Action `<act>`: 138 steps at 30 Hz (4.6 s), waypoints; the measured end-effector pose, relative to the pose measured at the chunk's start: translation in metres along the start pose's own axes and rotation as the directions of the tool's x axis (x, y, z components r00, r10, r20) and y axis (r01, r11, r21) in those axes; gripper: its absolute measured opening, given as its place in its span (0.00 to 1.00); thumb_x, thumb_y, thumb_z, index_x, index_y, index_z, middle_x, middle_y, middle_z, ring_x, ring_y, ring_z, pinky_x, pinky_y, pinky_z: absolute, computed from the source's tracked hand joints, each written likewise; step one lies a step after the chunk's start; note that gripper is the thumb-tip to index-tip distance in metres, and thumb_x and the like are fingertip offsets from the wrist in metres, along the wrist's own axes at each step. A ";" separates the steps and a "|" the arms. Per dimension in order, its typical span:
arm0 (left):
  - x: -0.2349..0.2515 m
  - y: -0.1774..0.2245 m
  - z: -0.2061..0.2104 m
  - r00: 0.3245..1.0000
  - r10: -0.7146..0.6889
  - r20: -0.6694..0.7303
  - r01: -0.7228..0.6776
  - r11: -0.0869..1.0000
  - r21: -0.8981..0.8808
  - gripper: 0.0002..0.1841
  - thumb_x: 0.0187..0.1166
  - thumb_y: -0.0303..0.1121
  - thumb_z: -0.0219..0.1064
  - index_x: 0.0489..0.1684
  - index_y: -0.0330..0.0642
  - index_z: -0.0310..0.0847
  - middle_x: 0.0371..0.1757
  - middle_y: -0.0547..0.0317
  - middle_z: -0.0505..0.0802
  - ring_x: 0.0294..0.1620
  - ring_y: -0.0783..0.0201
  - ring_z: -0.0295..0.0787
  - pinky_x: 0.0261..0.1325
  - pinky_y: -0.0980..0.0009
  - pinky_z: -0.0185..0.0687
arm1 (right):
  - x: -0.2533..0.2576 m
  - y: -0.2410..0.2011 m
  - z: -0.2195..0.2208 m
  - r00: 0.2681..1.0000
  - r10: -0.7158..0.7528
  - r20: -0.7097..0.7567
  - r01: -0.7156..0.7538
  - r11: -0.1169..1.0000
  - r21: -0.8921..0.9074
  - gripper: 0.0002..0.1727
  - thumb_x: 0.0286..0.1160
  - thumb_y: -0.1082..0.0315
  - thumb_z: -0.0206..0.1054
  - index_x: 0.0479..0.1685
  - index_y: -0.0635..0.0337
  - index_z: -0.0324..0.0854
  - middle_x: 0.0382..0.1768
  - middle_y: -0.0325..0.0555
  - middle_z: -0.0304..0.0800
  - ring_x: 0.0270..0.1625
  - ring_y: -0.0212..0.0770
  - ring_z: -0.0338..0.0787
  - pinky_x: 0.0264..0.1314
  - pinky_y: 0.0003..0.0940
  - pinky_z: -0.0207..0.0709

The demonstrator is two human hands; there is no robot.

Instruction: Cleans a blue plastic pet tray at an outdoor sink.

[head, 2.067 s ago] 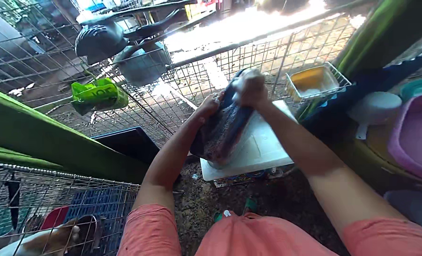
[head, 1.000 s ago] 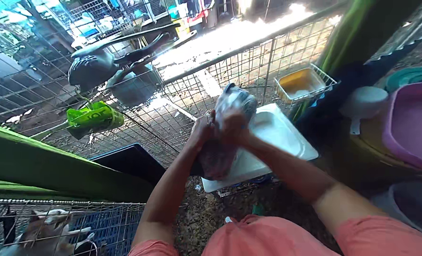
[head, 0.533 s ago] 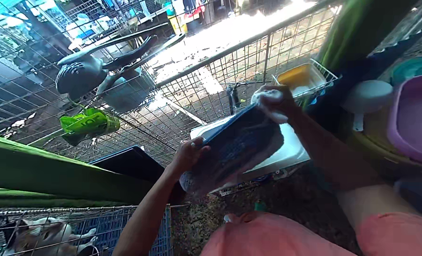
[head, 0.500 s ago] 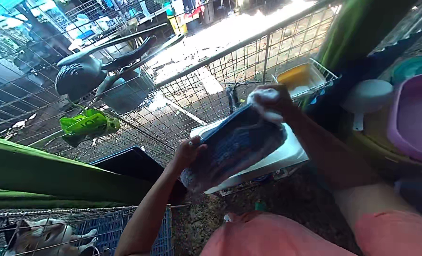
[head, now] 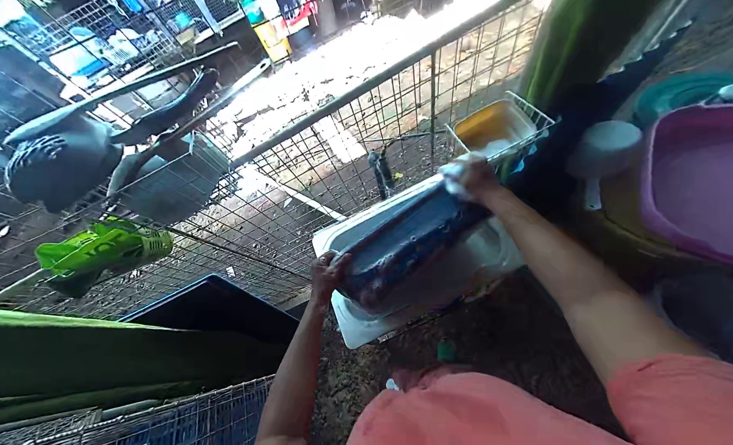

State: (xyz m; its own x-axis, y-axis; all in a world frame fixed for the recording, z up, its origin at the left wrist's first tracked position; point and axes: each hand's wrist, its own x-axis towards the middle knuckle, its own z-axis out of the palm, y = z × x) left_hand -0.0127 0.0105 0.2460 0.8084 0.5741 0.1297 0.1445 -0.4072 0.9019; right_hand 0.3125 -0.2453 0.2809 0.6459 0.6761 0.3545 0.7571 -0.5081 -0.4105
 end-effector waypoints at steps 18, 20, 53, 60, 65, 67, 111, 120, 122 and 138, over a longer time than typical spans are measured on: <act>0.027 0.006 0.029 0.988 -0.153 -0.004 0.152 0.981 0.123 0.14 0.83 0.35 0.65 0.33 0.32 0.88 0.26 0.59 0.89 0.29 0.71 0.83 0.44 0.65 0.81 | 0.020 -0.008 0.023 0.833 0.542 -0.110 -0.546 0.838 0.001 0.36 0.77 0.57 0.68 0.84 0.64 0.69 0.86 0.72 0.63 0.90 0.73 0.56 0.86 0.75 0.51; 0.035 0.004 0.028 0.986 -0.164 -0.001 0.163 0.976 0.146 0.15 0.83 0.36 0.65 0.33 0.33 0.88 0.26 0.57 0.89 0.30 0.69 0.83 0.45 0.62 0.80 | -0.004 -0.053 0.034 0.847 0.518 -0.118 -0.520 0.854 0.018 0.43 0.72 0.56 0.71 0.87 0.67 0.63 0.87 0.77 0.56 0.91 0.78 0.51 0.88 0.77 0.46; 0.053 0.001 0.012 0.966 -0.243 -0.084 0.257 0.936 0.241 0.21 0.87 0.43 0.61 0.33 0.31 0.87 0.28 0.54 0.88 0.32 0.64 0.83 0.46 0.58 0.79 | -0.014 -0.167 0.079 0.977 0.092 0.193 -0.083 0.995 -0.054 0.34 0.72 0.57 0.71 0.76 0.70 0.75 0.81 0.77 0.68 0.88 0.79 0.56 0.84 0.83 0.44; 0.041 -0.006 0.011 0.970 -0.206 -0.130 0.226 0.961 0.163 0.20 0.86 0.40 0.62 0.30 0.31 0.86 0.25 0.59 0.87 0.29 0.71 0.82 0.43 0.65 0.81 | -0.011 -0.127 0.079 0.994 -0.106 -0.002 0.106 0.987 0.120 0.17 0.72 0.62 0.70 0.55 0.60 0.91 0.71 0.68 0.83 0.80 0.70 0.74 0.81 0.70 0.64; 0.037 0.006 0.020 0.958 -0.257 -0.129 0.275 0.950 0.148 0.20 0.87 0.41 0.63 0.31 0.32 0.87 0.24 0.59 0.87 0.27 0.70 0.81 0.42 0.64 0.80 | 0.058 -0.030 0.017 0.951 0.310 0.006 -0.310 0.951 0.008 0.20 0.77 0.65 0.67 0.59 0.73 0.86 0.70 0.76 0.78 0.79 0.73 0.72 0.79 0.70 0.65; 0.042 0.002 0.022 0.961 -0.234 -0.144 0.252 0.960 0.120 0.20 0.86 0.42 0.63 0.29 0.33 0.87 0.23 0.61 0.87 0.25 0.73 0.81 0.39 0.66 0.81 | 0.020 -0.074 0.047 0.997 0.070 -0.044 -0.071 0.997 -0.034 0.15 0.70 0.66 0.68 0.47 0.69 0.88 0.58 0.69 0.87 0.68 0.68 0.83 0.71 0.66 0.74; 0.009 0.116 0.021 0.977 0.061 -0.205 -0.096 0.982 -0.162 0.20 0.87 0.33 0.54 0.59 0.17 0.73 0.46 0.55 0.88 0.47 0.79 0.83 0.57 0.77 0.81 | 0.014 -0.223 -0.050 0.792 -0.524 0.314 0.374 0.822 0.428 0.28 0.68 0.55 0.80 0.64 0.62 0.84 0.54 0.59 0.90 0.60 0.59 0.89 0.65 0.64 0.76; 0.011 0.090 0.008 0.964 -0.059 -0.259 -0.001 0.974 -0.227 0.12 0.87 0.31 0.57 0.41 0.31 0.83 0.30 0.66 0.88 0.34 0.79 0.85 0.47 0.76 0.85 | 0.091 -0.025 -0.035 0.986 0.168 0.001 -0.164 0.961 0.222 0.25 0.78 0.69 0.66 0.75 0.66 0.78 0.77 0.68 0.76 0.81 0.69 0.73 0.80 0.70 0.66; 0.019 0.090 0.004 0.963 -0.054 -0.263 -0.004 0.976 -0.217 0.12 0.88 0.31 0.56 0.43 0.31 0.83 0.30 0.66 0.89 0.34 0.80 0.85 0.46 0.78 0.84 | 0.065 -0.077 -0.031 0.970 0.231 -0.079 -0.214 0.960 0.183 0.24 0.75 0.64 0.69 0.67 0.68 0.81 0.69 0.71 0.81 0.72 0.71 0.81 0.71 0.72 0.74; 0.029 0.073 0.015 0.937 0.008 -0.351 -0.101 0.963 -0.248 0.14 0.87 0.35 0.60 0.29 0.40 0.84 0.24 0.69 0.86 0.28 0.78 0.84 0.38 0.75 0.82 | 0.040 -0.133 -0.007 0.986 -0.113 -0.121 0.110 0.993 -0.030 0.29 0.67 0.56 0.70 0.65 0.68 0.84 0.71 0.70 0.81 0.78 0.72 0.75 0.77 0.75 0.63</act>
State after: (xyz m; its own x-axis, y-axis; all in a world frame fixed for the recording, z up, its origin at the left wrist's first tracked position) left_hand 0.0295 -0.0132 0.3099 0.5582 0.7835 0.2728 -0.0839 -0.2739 0.9581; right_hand 0.2385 -0.1545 0.3552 0.5635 0.6593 0.4978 0.8261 -0.4464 -0.3438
